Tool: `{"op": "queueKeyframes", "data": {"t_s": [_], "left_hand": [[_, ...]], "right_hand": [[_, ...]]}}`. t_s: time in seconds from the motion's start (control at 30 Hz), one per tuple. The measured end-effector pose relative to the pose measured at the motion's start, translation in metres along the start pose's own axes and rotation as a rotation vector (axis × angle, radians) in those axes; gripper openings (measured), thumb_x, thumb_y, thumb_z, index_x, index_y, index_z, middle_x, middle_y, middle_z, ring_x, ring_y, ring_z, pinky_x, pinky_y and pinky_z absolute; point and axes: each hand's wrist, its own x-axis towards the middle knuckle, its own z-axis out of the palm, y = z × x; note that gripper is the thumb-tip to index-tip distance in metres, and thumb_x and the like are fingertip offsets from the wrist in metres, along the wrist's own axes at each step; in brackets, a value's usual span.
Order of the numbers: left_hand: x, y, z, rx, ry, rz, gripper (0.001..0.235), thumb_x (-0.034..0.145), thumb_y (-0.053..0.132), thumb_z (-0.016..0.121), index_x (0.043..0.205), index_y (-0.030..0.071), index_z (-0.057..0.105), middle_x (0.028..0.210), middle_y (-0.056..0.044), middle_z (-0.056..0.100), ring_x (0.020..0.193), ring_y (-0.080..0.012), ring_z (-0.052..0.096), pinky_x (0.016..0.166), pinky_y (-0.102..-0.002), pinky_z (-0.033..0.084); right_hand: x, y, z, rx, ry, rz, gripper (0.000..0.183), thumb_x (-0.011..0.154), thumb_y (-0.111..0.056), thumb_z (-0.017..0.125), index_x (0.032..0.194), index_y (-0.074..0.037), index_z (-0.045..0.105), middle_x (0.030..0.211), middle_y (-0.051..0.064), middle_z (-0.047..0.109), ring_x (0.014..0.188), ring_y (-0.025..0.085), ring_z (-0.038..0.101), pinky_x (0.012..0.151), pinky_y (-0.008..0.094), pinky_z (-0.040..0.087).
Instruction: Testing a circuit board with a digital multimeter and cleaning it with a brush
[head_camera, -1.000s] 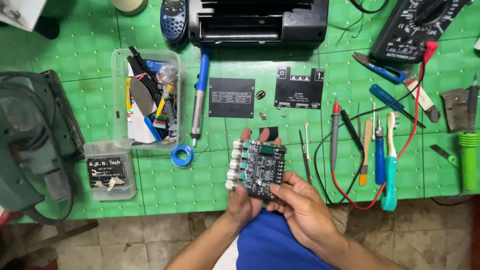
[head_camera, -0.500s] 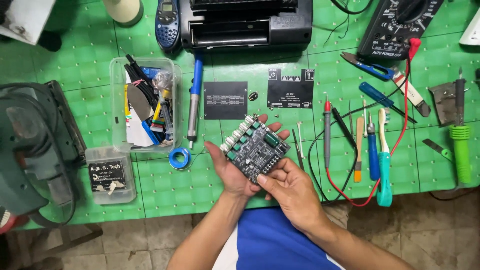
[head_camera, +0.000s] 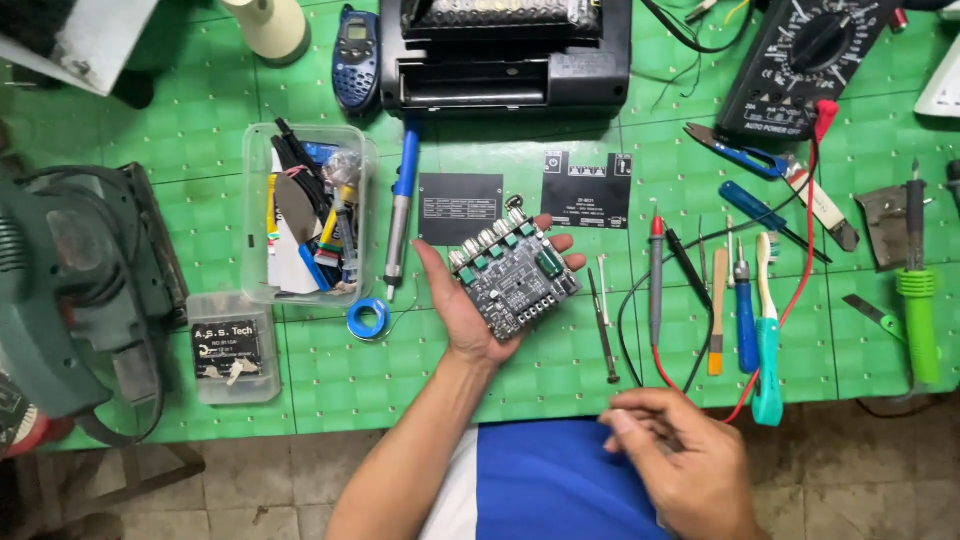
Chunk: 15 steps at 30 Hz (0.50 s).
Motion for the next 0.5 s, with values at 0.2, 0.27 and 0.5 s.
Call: {"op": "queueKeyframes", "data": {"t_s": [0.2, 0.27, 0.5], "left_hand": [[-0.001, 0.002, 0.002, 0.018, 0.028, -0.012, 0.125, 0.08, 0.094, 0.035, 0.144, -0.012, 0.052, 0.126, -0.034, 0.065, 0.112, -0.0513, 0.066, 0.098, -0.059, 0.053], [-0.002, 0.002, 0.003, 0.019, 0.031, -0.017, 0.125, 0.08, 0.094, 0.034, 0.144, -0.012, 0.052, 0.126, -0.035, 0.066, 0.112, -0.0514, 0.067, 0.098, -0.058, 0.053], [-0.003, 0.005, 0.001, 0.014, 0.016, -0.032, 0.124, 0.078, 0.091, 0.041, 0.143, -0.014, 0.051, 0.126, -0.038, 0.064, 0.115, -0.0553, 0.063, 0.1, -0.062, 0.051]], "right_hand": [[-0.008, 0.005, -0.023, -0.093, 0.248, -0.027, 0.014, 0.091, -0.006, 0.071, 0.1, 0.003, 0.077, 0.078, 0.012, 0.08, 0.058, 0.012, 0.073, 0.065, 0.022, 0.062], [-0.008, 0.015, -0.029, -0.112, 0.258, -0.022, 0.014, 0.093, -0.008, 0.07, 0.101, 0.002, 0.076, 0.079, 0.009, 0.079, 0.057, 0.011, 0.071, 0.065, 0.021, 0.059], [-0.005, 0.05, -0.059, -0.194, 0.342, -0.093, 0.017, 0.1, -0.011, 0.066, 0.111, 0.0, 0.073, 0.083, 0.006, 0.077, 0.061, 0.008, 0.067, 0.067, 0.02, 0.055]]}}
